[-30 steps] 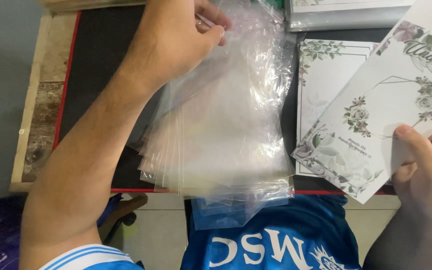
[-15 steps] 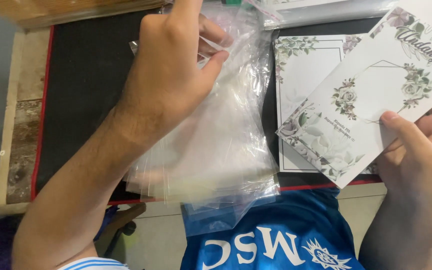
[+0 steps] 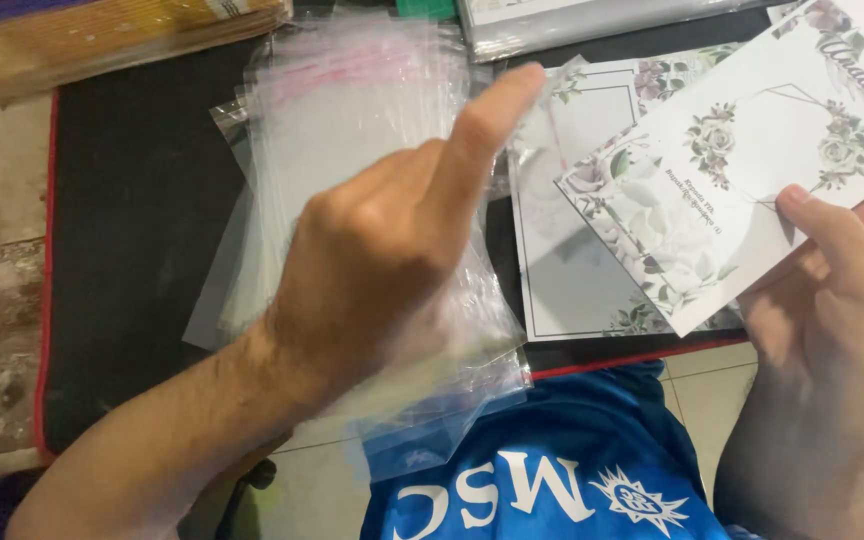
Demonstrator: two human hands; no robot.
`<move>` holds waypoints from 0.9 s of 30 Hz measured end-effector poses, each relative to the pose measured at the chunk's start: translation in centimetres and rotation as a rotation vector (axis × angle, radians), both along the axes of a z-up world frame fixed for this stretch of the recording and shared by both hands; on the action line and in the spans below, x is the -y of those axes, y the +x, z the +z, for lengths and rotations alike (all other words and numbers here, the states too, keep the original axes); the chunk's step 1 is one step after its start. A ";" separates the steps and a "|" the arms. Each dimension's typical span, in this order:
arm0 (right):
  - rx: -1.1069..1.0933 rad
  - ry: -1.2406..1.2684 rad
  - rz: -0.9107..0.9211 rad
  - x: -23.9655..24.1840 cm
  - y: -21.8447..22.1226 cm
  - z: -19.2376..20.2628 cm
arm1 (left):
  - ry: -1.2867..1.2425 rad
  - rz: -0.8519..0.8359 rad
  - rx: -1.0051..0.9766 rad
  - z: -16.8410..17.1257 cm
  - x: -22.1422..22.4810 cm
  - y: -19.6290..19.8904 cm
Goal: The person places paper invitations into clear plastic sleeves by hand, handling them one at a time and smoothing them out.
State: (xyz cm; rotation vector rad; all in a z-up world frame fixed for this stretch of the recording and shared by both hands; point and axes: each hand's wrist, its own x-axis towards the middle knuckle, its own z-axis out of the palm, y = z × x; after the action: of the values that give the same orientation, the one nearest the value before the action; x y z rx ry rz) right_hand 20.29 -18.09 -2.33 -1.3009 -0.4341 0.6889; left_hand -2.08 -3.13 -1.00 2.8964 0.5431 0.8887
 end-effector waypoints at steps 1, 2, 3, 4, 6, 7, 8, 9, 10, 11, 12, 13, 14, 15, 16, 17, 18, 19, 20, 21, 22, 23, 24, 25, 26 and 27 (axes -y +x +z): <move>-0.011 0.006 -0.006 0.2 0.0 0.1 | 0.052 -0.019 -0.005 -0.3 0.5 0.3; -0.020 0.011 -0.010 0.3 0.1 0.2 | 0.103 -0.036 -0.009 -0.5 0.9 0.5; -0.019 0.010 -0.017 0.4 0.2 0.3 | 0.102 -0.043 -0.008 -0.7 1.3 0.7; -0.049 0.021 -0.032 0.5 0.2 0.3 | 0.172 -0.039 -0.018 -0.9 1.7 0.9; -0.079 0.031 -0.051 0.7 0.2 0.3 | 0.242 -0.039 -0.027 -0.9 2.4 1.2; -0.110 0.054 -0.078 0.7 0.2 0.4 | 0.324 -0.017 -0.032 -0.6 2.8 1.4; -0.141 0.080 -0.103 0.7 0.1 0.4 | 0.408 0.008 -0.036 -0.4 3.1 1.5; -0.141 0.082 -0.106 0.8 0.3 0.0 | 0.410 0.004 -0.035 -0.1 3.4 1.6; -0.161 0.114 -0.112 1.0 0.6 -0.3 | 0.443 0.003 -0.032 0.1 3.6 1.7; -0.182 0.146 -0.117 1.1 0.8 -0.7 | 0.477 0.002 -0.028 0.3 3.8 1.9; -0.180 0.148 -0.122 1.0 0.5 -0.4 | 0.478 -0.003 -0.025 0.2 4.0 2.0; -0.156 0.105 -0.114 0.9 0.2 -0.1 | 0.540 0.020 -0.048 0.1 4.2 2.1; -0.134 0.060 -0.104 0.8 -0.1 0.2 | 0.600 0.044 -0.073 0.0 4.4 2.2; -0.133 0.060 -0.107 0.8 0.0 0.1 | 0.599 0.042 -0.072 -0.1 4.5 2.4; -0.116 0.035 -0.102 0.9 0.0 0.1 | 0.638 0.047 -0.039 -0.2 4.6 2.5; -0.098 0.010 -0.097 0.9 0.1 0.0 | 0.676 0.052 -0.005 -0.2 4.7 2.6; -0.098 0.011 -0.099 1.1 0.3 -0.2 | 0.677 0.051 -0.004 -0.3 4.8 2.7; -0.091 -0.004 -0.133 1.2 0.6 -0.3 | 0.682 0.069 -0.011 -0.4 4.9 2.7; -0.084 -0.021 -0.169 1.4 0.8 -0.5 | 0.686 0.085 -0.018 -0.4 5.0 2.7; -0.084 -0.021 -0.172 1.5 0.8 -0.6 | 0.685 0.083 -0.016 -0.5 5.0 2.7; -0.097 0.014 -0.192 1.5 0.9 -0.6 | 0.692 0.071 -0.017 -0.6 5.0 2.8; -0.110 0.050 -0.213 1.6 1.0 -0.7 | 0.700 0.060 -0.018 -0.7 5.0 2.8; -0.108 0.049 -0.218 1.6 1.0 -0.6 | 0.699 0.056 -0.015 -0.7 5.0 2.9; -0.124 0.069 -0.199 1.7 1.0 -0.5 | 0.704 0.034 -0.008 -0.7 5.1 2.9; -0.140 0.091 -0.180 1.6 1.1 -0.4 | 0.710 0.012 -0.002 -0.7 5.1 3.0; -0.140 0.092 -0.183 1.7 1.1 -0.4 | 0.711 0.009 0.000 -0.7 5.3 3.0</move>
State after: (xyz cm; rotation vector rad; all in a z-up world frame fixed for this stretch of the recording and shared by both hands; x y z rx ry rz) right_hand 21.38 -19.78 -2.68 -1.1813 -0.2271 0.5943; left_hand 0.95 -8.40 -1.67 3.5031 0.2716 1.3048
